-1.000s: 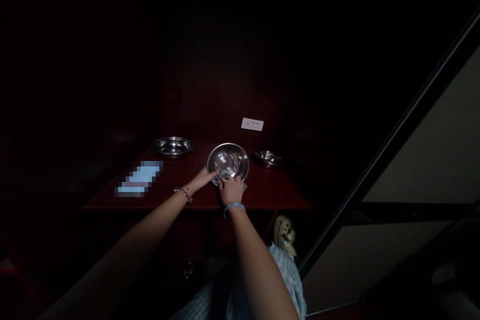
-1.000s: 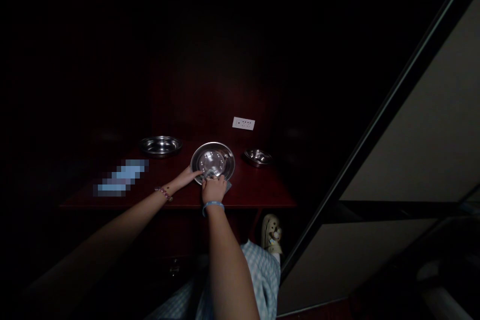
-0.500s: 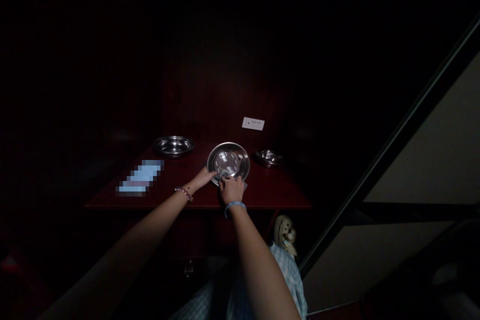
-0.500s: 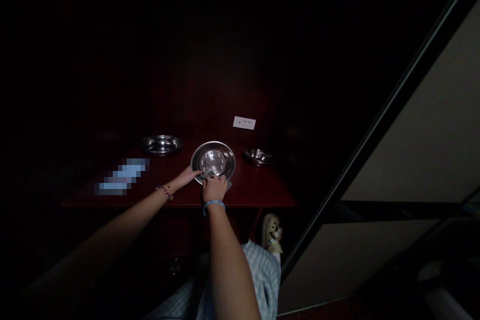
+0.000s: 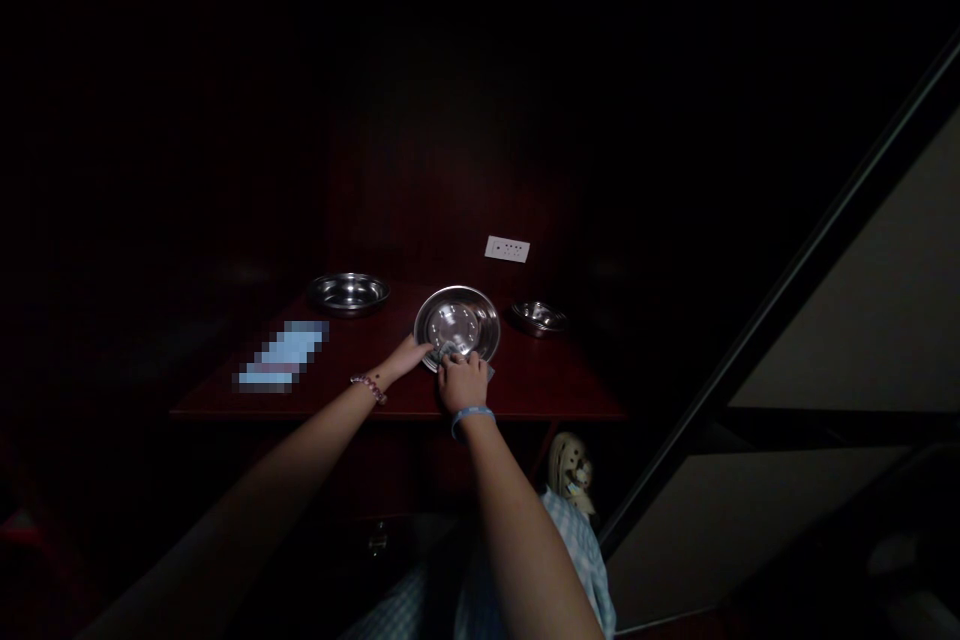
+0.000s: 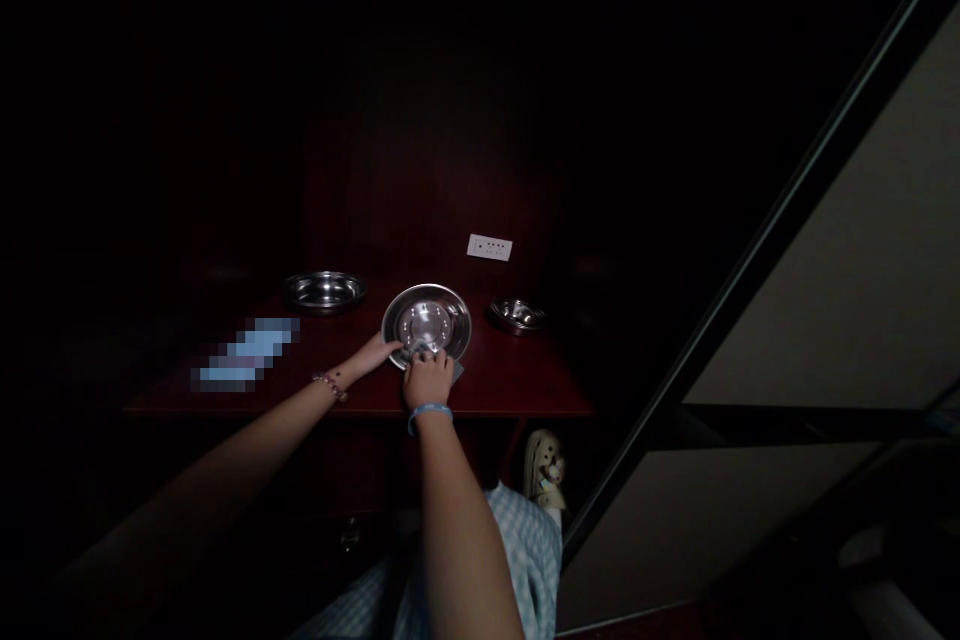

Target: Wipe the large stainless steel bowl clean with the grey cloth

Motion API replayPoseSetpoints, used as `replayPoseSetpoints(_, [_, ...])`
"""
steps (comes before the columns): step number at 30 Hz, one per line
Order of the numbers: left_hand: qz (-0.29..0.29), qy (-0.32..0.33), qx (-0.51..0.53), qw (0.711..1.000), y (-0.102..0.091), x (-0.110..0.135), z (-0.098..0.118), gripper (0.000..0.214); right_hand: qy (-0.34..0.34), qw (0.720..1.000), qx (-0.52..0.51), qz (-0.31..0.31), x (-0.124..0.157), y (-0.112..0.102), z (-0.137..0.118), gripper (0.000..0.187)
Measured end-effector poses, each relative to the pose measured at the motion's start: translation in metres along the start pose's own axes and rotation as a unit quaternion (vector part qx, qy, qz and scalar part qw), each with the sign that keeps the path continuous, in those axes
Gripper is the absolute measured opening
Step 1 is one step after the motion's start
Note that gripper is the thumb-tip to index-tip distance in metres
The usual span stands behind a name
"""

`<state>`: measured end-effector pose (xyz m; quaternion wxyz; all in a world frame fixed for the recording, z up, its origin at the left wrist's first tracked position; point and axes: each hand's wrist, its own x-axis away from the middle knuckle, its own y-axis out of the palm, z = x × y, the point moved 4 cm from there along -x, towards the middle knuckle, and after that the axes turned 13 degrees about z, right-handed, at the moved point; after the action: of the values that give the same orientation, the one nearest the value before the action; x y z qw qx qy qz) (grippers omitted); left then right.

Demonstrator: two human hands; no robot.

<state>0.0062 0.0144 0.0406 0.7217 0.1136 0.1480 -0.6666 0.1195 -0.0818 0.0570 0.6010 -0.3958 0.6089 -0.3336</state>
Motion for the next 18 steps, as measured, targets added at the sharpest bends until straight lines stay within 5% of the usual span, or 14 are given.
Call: replayPoseSetpoints(18, [0.018,-0.059,0.036,0.997,0.002,-0.002,-0.009,0.038,0.021,0.996,0.080,0.033,-0.007,0.000,0.031,0.056])
